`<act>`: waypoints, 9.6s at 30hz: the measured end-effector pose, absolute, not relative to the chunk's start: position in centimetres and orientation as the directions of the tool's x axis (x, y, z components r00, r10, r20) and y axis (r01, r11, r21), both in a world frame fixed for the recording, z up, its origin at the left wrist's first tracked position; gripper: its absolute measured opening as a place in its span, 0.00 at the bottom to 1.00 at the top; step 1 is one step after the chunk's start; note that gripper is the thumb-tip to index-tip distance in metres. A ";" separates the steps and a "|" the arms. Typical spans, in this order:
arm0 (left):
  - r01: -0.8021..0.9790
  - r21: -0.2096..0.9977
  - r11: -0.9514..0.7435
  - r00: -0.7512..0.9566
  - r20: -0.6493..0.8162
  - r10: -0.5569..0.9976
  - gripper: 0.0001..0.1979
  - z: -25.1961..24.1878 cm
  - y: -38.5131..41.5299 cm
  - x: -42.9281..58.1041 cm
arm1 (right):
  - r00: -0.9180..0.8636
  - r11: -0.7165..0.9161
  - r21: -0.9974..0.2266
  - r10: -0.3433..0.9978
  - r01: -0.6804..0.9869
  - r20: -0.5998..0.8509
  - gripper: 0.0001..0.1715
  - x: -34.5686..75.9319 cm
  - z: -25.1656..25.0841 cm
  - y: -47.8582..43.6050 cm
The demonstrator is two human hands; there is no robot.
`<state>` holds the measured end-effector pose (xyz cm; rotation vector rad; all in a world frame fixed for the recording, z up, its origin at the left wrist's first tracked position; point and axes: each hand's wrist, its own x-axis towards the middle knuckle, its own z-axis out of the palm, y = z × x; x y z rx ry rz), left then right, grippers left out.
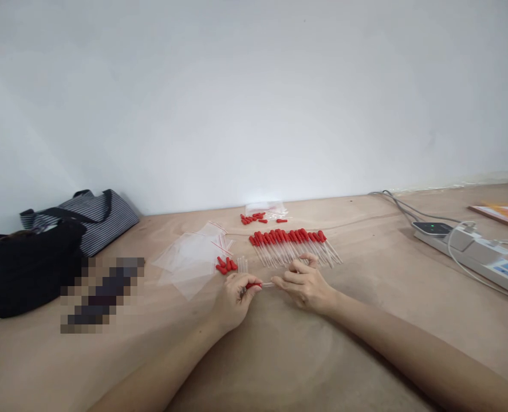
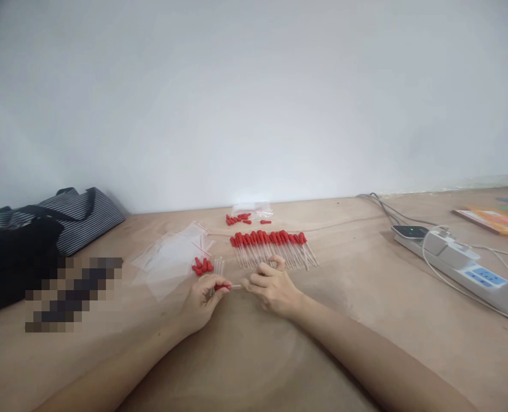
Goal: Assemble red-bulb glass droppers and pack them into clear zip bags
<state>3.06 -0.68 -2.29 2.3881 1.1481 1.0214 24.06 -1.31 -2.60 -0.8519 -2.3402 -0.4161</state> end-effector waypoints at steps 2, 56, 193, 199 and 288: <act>0.543 0.544 -0.639 0.439 0.465 0.769 0.08 -2.1 -0.8 3.1 | -0.638 0.753 0.135 0.431 0.644 0.638 0.18 24.4 -2.7 -1.2; 0.502 0.408 -0.762 0.496 0.586 0.641 0.05 -2.5 -1.2 3.2 | -0.464 0.417 -0.681 0.877 0.601 0.128 0.20 21.6 -1.6 -1.7; 0.577 0.389 -0.718 0.447 0.585 0.677 0.08 -1.7 -1.5 3.2 | -0.421 0.666 -0.439 0.733 0.603 0.534 0.13 22.8 -1.4 -3.0; 0.562 0.339 -0.754 0.494 0.593 0.635 0.06 -1.5 -1.9 3.4 | -0.476 0.710 -0.361 0.686 0.605 0.550 0.14 23.0 -1.2 -2.8; 0.874 0.444 -0.198 -0.042 0.475 0.879 0.06 -1.3 3.6 -2.3 | -0.213 0.421 -0.469 0.875 0.777 0.434 0.09 21.5 -1.9 -0.4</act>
